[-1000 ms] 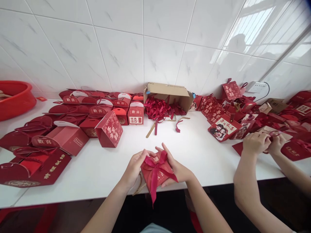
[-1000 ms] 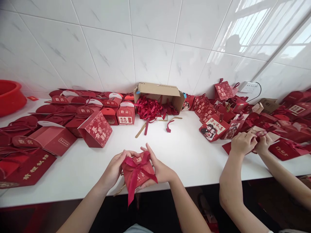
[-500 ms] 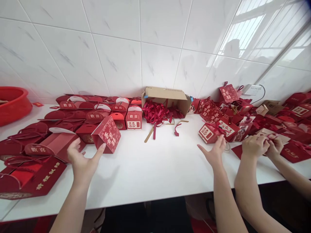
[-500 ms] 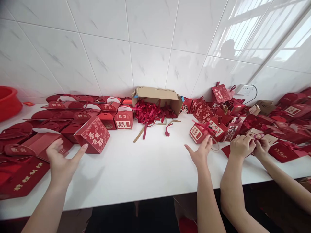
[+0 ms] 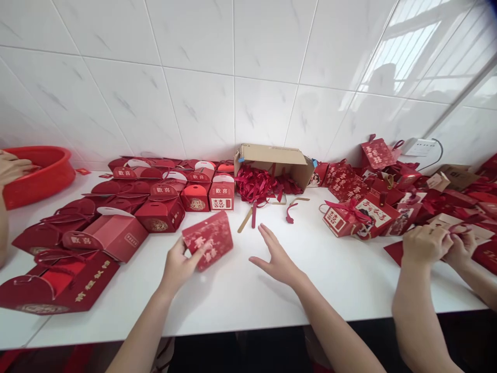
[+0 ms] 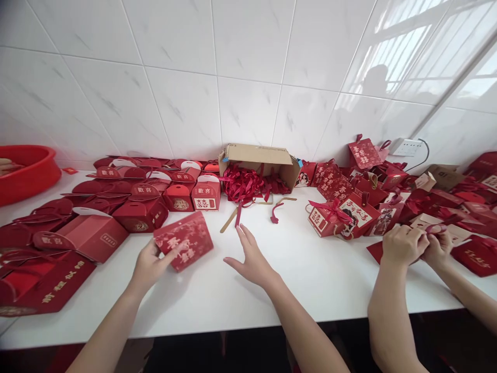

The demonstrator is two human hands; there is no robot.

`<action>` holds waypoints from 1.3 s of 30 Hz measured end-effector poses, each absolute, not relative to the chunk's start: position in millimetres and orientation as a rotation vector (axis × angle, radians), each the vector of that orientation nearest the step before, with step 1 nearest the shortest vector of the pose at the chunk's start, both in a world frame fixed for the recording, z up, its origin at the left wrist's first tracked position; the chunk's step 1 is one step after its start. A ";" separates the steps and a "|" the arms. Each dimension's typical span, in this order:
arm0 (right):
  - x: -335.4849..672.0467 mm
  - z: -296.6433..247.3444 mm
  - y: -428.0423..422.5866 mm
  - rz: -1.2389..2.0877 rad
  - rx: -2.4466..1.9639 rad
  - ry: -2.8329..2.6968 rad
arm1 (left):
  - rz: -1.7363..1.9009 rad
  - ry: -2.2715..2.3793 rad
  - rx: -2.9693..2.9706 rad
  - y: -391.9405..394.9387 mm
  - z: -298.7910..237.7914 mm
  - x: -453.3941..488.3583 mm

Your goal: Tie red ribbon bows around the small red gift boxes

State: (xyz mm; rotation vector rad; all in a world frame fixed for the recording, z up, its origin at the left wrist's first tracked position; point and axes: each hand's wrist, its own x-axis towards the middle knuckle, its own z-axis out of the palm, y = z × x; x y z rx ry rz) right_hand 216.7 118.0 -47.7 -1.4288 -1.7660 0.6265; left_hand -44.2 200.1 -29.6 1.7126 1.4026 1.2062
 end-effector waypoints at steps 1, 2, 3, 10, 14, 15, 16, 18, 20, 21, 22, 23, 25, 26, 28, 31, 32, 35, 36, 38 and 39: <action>210.8 -39.8 116.6 0.617 -1.361 -1.729 | 1.149 1.341 1.718 189.7 -29.9 -38.7; 206.2 -32.3 115.5 0.597 -1.286 -1.696 | 1.090 1.273 1.714 179.6 -29.6 -33.1; 202.6 -25.4 114.4 0.570 -1.208 -1.672 | 1.038 1.214 1.707 170.2 -28.9 -28.0; 196.8 -8.5 101.1 0.564 -1.077 -1.595 | 0.805 0.952 1.702 127.0 -24.3 -12.2; 192.3 -10.7 95.4 0.683 -1.071 -1.496 | 1.031 0.951 1.662 120.6 -22.8 -5.3; 193.4 -9.8 95.9 0.711 -1.073 -1.502 | 1.121 0.954 1.638 121.0 -21.7 -3.4; 197.1 -8.3 97.7 0.735 -1.079 -1.523 | 1.179 0.949 1.631 122.1 -20.3 -1.7; 214.3 -4.3 107.0 0.749 -1.102 -1.566 | 1.182 0.934 1.670 124.9 -17.2 0.8; 244.5 -1.7 125.3 0.696 -1.160 -1.530 | 1.140 0.977 1.694 126.5 -14.7 2.4; 262.1 -2.3 137.5 0.643 -1.213 -1.454 | 1.136 1.012 1.680 126.3 -13.8 3.1; 279.6 -4.6 150.9 0.567 -1.279 -1.356 | 1.146 1.051 1.651 125.4 -13.3 3.7; 295.4 -8.9 164.6 0.488 -1.383 -1.244 | 1.156 1.088 1.618 123.9 -13.2 4.4; 317.5 -23.4 189.1 0.423 -1.529 -1.136 | 1.160 1.124 1.577 120.2 -14.4 5.3; 323.2 -32.7 198.2 0.414 -1.577 -1.116 | 1.167 1.132 1.567 118.4 -15.9 5.5; 325.6 -52.6 208.6 0.390 -1.641 -1.092 | 1.196 1.133 1.558 115.6 -20.7 5.2; 321.6 -77.7 209.6 0.334 -1.700 -1.021 | 1.252 1.092 1.554 113.0 -29.9 4.5; 321.6 -83.4 208.2 0.330 -1.709 -0.997 | 1.270 1.079 1.544 112.2 -32.5 4.6; 329.6 -92.0 203.9 0.394 -1.698 -0.956 | 1.318 1.067 1.503 109.9 -36.1 6.7; 333.9 -92.8 202.6 0.437 -1.682 -0.951 | 1.332 1.071 1.487 109.4 -36.1 7.7; 342.0 -92.2 200.0 0.544 -1.633 -0.936 | 1.357 1.092 1.454 109.7 -35.6 9.3; 345.1 -91.1 198.6 0.603 -1.600 -0.925 | 1.365 1.107 1.443 110.6 -35.7 9.6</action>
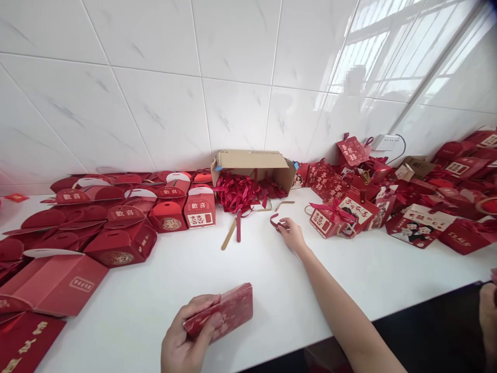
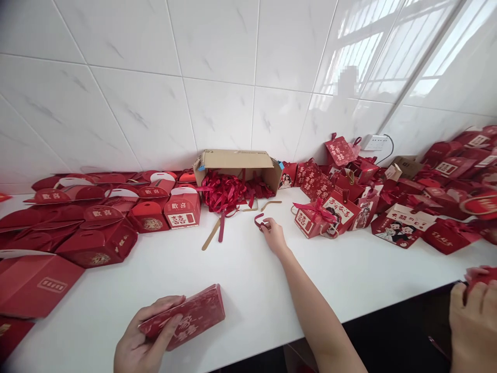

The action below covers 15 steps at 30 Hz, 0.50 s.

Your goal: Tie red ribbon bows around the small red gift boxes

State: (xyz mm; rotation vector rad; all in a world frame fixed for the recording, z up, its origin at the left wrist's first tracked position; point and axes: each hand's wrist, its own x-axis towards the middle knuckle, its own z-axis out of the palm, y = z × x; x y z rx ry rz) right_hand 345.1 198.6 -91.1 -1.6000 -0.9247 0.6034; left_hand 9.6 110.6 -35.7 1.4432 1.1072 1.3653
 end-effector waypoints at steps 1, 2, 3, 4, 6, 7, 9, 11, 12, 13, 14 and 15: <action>347.2 -89.3 197.0 0.661 -1.562 -0.911 | 1.372 1.122 1.440 112.1 -36.3 9.8; 348.1 -86.9 195.5 0.717 -1.518 -0.898 | 1.376 1.128 1.448 114.2 -37.5 9.8; 347.9 -83.6 193.9 0.764 -1.471 -0.883 | 1.380 1.126 1.460 116.7 -39.2 9.9; 346.6 -79.4 192.5 0.806 -1.422 -0.870 | 1.382 1.120 1.473 119.5 -41.1 10.4; 341.2 -68.2 189.2 0.869 -1.321 -0.846 | 1.374 1.098 1.505 125.5 -44.6 12.9; 337.2 -61.3 186.7 0.893 -1.271 -0.838 | 1.364 1.090 1.524 128.4 -45.5 15.0; 326.3 -45.9 178.3 0.924 -1.185 -0.825 | 1.323 1.076 1.581 133.0 -44.2 20.1; 311.8 -29.2 162.9 0.939 -1.118 -0.823 | 1.305 1.051 1.649 135.0 -37.8 24.6; 303.1 -20.9 152.3 0.936 -1.082 -0.830 | 1.334 1.030 1.681 134.8 -32.5 26.1; 293.6 -12.7 140.2 0.924 -1.039 -0.843 | 1.391 1.005 1.717 133.7 -26.0 27.2; 283.4 -4.9 127.0 0.892 -0.970 -0.870 | 1.474 0.987 1.764 131.7 -18.4 27.9; 272.7 2.5 113.4 0.851 -0.903 -0.907 | 1.562 0.978 1.835 128.9 -10.1 28.6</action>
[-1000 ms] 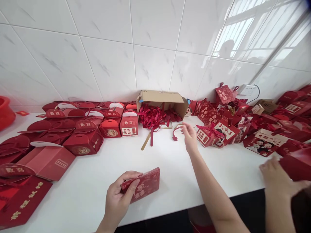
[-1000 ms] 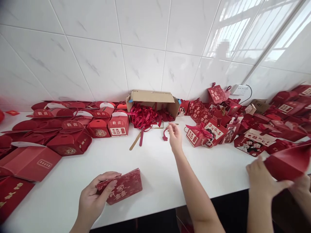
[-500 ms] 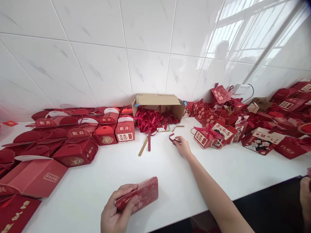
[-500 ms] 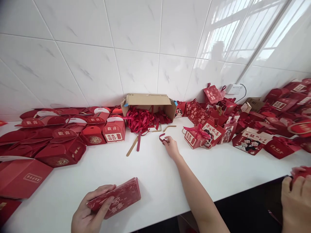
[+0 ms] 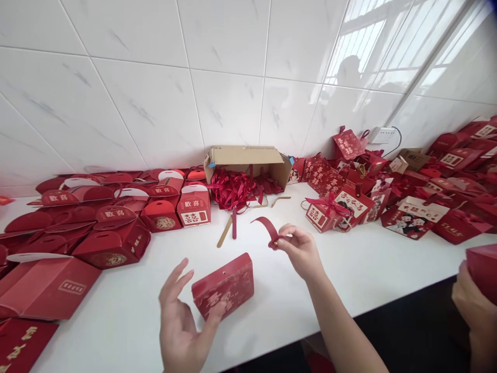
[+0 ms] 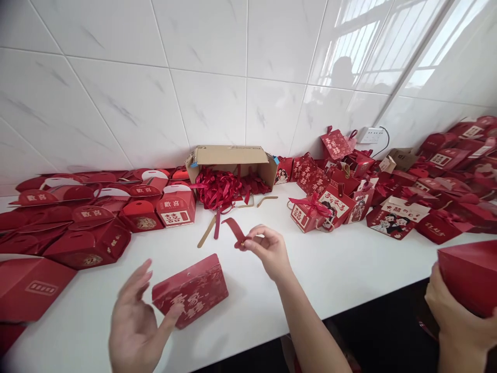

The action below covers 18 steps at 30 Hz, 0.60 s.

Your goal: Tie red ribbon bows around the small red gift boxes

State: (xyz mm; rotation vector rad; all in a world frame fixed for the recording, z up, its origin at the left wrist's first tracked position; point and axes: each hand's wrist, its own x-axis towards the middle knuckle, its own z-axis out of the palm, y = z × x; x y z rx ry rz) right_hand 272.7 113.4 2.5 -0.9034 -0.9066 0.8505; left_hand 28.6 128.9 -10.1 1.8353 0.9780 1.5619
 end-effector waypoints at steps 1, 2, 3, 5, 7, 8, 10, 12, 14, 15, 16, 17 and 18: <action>261.9 9.3 100.2 0.807 -0.847 -0.954 | 1.631 0.973 1.937 125.5 -1.3 29.4; 251.2 15.6 87.9 0.770 -0.812 -1.015 | 1.669 0.968 2.061 121.7 7.4 30.7; 241.0 21.0 77.0 0.738 -0.804 -1.088 | 1.671 0.958 2.192 117.7 15.7 32.4; 223.4 29.3 60.0 0.676 -0.817 -1.237 | 1.634 0.873 2.390 109.5 29.5 36.7; 210.4 33.7 48.7 0.620 -0.829 -1.344 | 1.612 0.767 2.466 102.1 38.1 40.2; 205.7 34.7 44.6 0.605 -0.821 -1.373 | 1.612 0.737 2.469 98.8 40.5 40.9; 199.0 35.0 38.3 0.613 -0.790 -1.411 | 1.626 0.733 2.438 92.7 42.2 40.0; 194.4 34.1 33.5 0.653 -0.753 -1.435 | 1.660 0.772 2.392 87.0 41.7 37.1; 190.2 32.6 29.9 0.712 -0.723 -1.419 | 1.710 0.810 2.371 81.0 40.6 34.2; 188.0 31.6 28.6 0.755 -0.714 -1.388 | 1.731 0.823 2.373 77.7 39.9 33.0; 186.0 30.5 27.4 0.811 -0.710 -1.341 | 1.744 0.836 2.379 74.2 39.1 31.9; 184.2 29.2 26.4 0.876 -0.705 -1.294 | 1.747 0.853 2.383 70.5 38.1 30.6; 182.7 27.7 25.5 0.947 -0.703 -1.254 | 1.742 0.865 2.388 66.8 36.7 28.9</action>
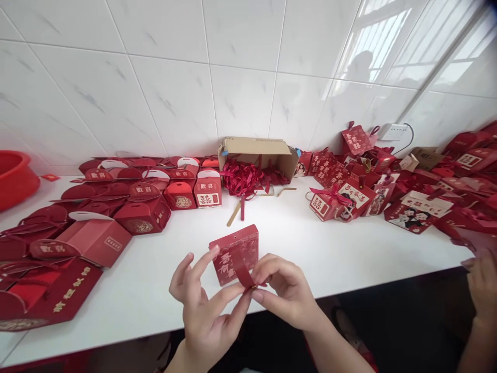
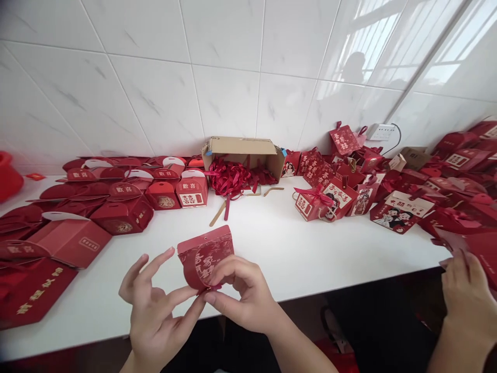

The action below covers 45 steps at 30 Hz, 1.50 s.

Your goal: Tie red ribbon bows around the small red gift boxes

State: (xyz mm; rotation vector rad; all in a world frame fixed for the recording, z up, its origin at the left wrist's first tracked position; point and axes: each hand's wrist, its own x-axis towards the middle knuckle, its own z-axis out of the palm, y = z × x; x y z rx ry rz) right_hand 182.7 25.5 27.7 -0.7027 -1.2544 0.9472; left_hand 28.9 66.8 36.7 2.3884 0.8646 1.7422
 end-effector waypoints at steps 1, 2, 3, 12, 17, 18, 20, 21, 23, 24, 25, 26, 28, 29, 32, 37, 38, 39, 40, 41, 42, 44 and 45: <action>181.8 25.8 24.5 1.018 -0.700 -1.226 | 1.723 0.864 2.395 63.1 34.8 26.6; 181.4 23.7 23.4 1.081 -0.699 -1.207 | 1.691 0.853 2.403 59.7 32.2 23.6; 181.6 21.2 22.1 1.136 -0.699 -1.190 | 1.647 0.834 2.416 56.8 28.8 19.7; 174.9 -8.2 6.1 1.498 -0.730 -1.040 | 1.255 0.771 2.525 50.4 -9.7 -15.7; 161.6 -20.5 2.3 1.686 -0.723 -0.872 | 1.136 0.695 2.545 46.2 -9.1 -22.1; 159.7 -24.1 1.9 1.740 -0.715 -0.833 | 1.137 0.697 2.535 44.8 -8.9 -22.8; 155.8 -33.4 0.9 1.895 -0.660 -0.748 | 1.147 0.692 2.495 41.8 -9.7 -23.7; 153.7 -38.7 0.2 1.982 -0.612 -0.702 | 1.149 0.673 2.480 40.4 -10.5 -24.1; 149.3 -48.9 -1.4 2.125 -0.505 -0.622 | 1.141 0.627 2.453 38.4 -12.4 -24.9; 147.1 -52.9 -2.3 2.171 -0.463 -0.596 | 1.130 0.607 2.442 37.9 -13.2 -25.5; 145.3 -55.7 -3.1 2.194 -0.437 -0.580 | 1.116 0.589 2.439 37.9 -13.7 -26.3; 144.2 -56.7 -3.9 2.194 -0.429 -0.572 | 1.097 0.573 2.449 38.4 -13.9 -27.4; 144.7 -53.4 -4.4 2.130 -0.470 -0.589 | 1.055 0.541 2.493 41.3 -13.4 -30.0; 146.9 -49.2 -3.9 2.059 -0.512 -0.622 | 1.044 0.535 2.506 44.1 -12.7 -31.3; 161.9 -31.2 1.7 1.693 -0.675 -0.884 | 1.159 0.600 2.371 60.3 -8.6 -32.9; 197.9 -11.1 27.4 0.818 -1.070 -1.410 | 1.416 0.909 1.973 110.7 5.5 -17.5; 202.8 -10.4 34.2 0.690 -1.141 -1.439 | 1.325 0.918 1.987 120.3 8.5 -12.0; 206.1 -10.5 41.2 0.604 -1.191 -1.447 | 1.221 0.894 1.986 128.5 11.1 -6.4; 207.8 -11.1 48.0 0.562 -1.216 -1.445 | 1.136 0.850 1.967 134.9 12.9 -0.9; 207.8 -12.1 54.6 0.559 -1.218 -1.438 | 1.070 0.806 1.937 139.4 13.8 4.2; 206.3 -13.3 60.6 0.587 -1.204 -1.429 | 1.036 0.774 1.894 142.3 13.7 8.5; 200.3 -16.1 70.7 0.704 -1.138 -1.393 | 1.031 0.763 1.823 144.5 10.5 14.7; 196.5 -17.6 74.7 0.762 -1.096 -1.366 | 1.045 0.778 1.800 144.6 7.9 16.4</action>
